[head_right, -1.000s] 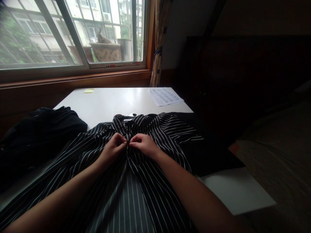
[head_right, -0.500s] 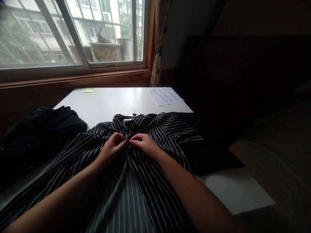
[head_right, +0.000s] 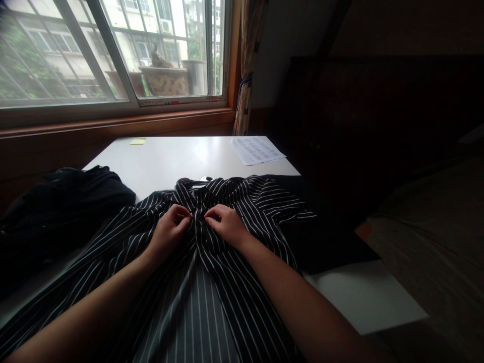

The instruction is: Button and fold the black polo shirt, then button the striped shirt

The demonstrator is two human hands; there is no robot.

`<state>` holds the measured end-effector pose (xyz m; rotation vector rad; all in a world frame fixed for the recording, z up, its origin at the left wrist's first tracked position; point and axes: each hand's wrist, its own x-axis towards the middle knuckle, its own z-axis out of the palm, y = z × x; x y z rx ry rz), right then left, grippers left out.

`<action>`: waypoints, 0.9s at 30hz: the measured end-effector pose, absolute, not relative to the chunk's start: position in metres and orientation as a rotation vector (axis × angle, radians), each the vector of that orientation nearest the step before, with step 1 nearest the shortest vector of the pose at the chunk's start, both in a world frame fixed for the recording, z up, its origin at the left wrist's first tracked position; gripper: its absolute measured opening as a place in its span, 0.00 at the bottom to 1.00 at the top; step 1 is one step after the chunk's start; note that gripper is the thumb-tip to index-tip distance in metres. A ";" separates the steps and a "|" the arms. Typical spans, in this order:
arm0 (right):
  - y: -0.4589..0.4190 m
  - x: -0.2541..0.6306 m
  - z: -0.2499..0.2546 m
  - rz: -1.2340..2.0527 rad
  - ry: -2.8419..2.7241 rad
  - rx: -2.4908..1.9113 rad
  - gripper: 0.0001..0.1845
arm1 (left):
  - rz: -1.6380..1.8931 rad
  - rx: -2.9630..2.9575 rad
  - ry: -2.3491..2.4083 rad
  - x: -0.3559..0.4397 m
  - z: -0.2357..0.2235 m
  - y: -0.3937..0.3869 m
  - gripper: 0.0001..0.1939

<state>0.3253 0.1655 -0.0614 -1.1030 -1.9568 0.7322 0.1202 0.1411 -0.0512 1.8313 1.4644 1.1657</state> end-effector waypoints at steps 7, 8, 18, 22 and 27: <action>0.173 0.331 -0.070 0.314 -2.097 -1.176 0.11 | 0.998 2.456 1.584 0.104 -0.062 0.153 0.12; 0.174 0.331 -0.073 0.284 -2.135 -1.199 0.12 | 0.914 2.510 1.597 0.103 -0.065 0.154 0.13; 0.182 0.322 -0.081 0.068 -2.378 -1.440 0.24 | 0.363 2.646 1.772 0.093 -0.076 0.177 0.26; 0.204 0.319 -0.079 0.087 -2.450 -1.478 0.25 | 0.177 2.631 1.714 0.078 -0.070 0.205 0.27; 0.233 0.313 -0.077 0.135 -2.478 -1.595 0.28 | 0.070 2.594 1.695 0.066 -0.068 0.234 0.29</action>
